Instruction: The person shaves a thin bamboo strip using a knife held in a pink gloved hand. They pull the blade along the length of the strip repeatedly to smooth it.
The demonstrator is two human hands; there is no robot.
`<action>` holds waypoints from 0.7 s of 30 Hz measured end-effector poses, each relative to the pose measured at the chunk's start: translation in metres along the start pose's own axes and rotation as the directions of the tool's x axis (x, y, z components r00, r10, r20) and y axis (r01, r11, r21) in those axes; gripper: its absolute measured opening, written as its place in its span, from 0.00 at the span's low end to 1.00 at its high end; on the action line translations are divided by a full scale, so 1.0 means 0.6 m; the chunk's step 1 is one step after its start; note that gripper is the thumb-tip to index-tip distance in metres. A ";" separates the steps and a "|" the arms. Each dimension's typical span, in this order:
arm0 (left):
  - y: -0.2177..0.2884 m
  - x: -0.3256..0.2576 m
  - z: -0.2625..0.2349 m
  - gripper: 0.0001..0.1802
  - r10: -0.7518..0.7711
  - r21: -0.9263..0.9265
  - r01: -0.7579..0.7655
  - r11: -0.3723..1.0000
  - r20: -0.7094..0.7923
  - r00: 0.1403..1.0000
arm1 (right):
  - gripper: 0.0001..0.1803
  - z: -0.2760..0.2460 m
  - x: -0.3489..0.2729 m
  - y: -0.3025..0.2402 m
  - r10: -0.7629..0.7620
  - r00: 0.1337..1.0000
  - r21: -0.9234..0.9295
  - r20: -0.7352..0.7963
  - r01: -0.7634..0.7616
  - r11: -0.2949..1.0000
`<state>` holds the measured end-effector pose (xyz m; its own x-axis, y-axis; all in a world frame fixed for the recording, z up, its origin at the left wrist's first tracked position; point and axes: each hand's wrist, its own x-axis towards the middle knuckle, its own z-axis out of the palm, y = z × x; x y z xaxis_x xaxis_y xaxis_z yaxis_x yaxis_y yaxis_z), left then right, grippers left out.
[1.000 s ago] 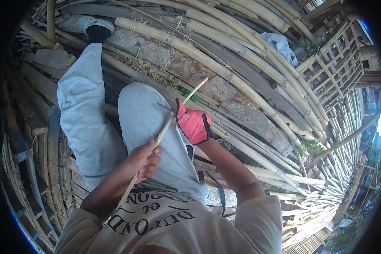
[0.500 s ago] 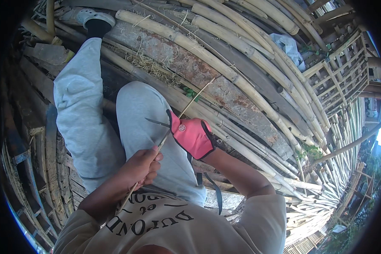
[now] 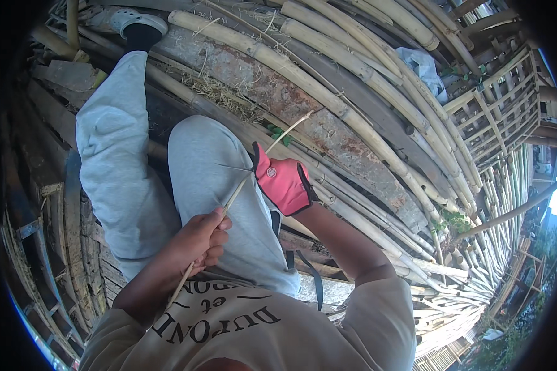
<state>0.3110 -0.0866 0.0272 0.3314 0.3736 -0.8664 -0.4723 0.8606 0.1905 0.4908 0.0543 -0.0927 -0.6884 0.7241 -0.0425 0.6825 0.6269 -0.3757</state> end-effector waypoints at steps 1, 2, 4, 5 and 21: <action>-0.004 0.001 -0.003 0.23 0.002 -0.001 -0.002 1.000 -0.002 1.000 | 0.24 0.007 0.001 0.005 -0.003 1.000 0.001 -0.001 0.003 1.000; -0.010 0.005 -0.007 0.23 -0.004 -0.035 0.004 0.999 0.006 1.000 | 0.25 0.013 0.004 0.010 -0.054 0.998 0.095 -0.008 0.055 0.994; -0.013 0.004 -0.013 0.23 -0.004 -0.070 0.005 0.998 0.012 1.000 | 0.21 0.022 0.020 0.007 -0.089 0.995 0.162 -0.051 0.096 0.982; -0.010 0.001 -0.016 0.23 0.003 -0.075 -0.003 0.997 -0.001 1.000 | 0.21 0.025 0.026 0.007 -0.094 0.994 0.162 -0.055 0.102 0.982; 0.017 0.093 0.030 0.25 0.128 0.147 -0.156 0.977 0.184 0.974 | 0.33 0.014 -0.045 0.219 0.374 0.926 0.532 0.057 -0.345 0.773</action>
<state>0.3396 -0.0508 -0.0108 0.4131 0.5380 -0.7348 -0.3926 0.8333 0.3893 0.5968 0.1148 -0.1485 -0.3956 0.8885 -0.2326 0.6348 0.0815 -0.7684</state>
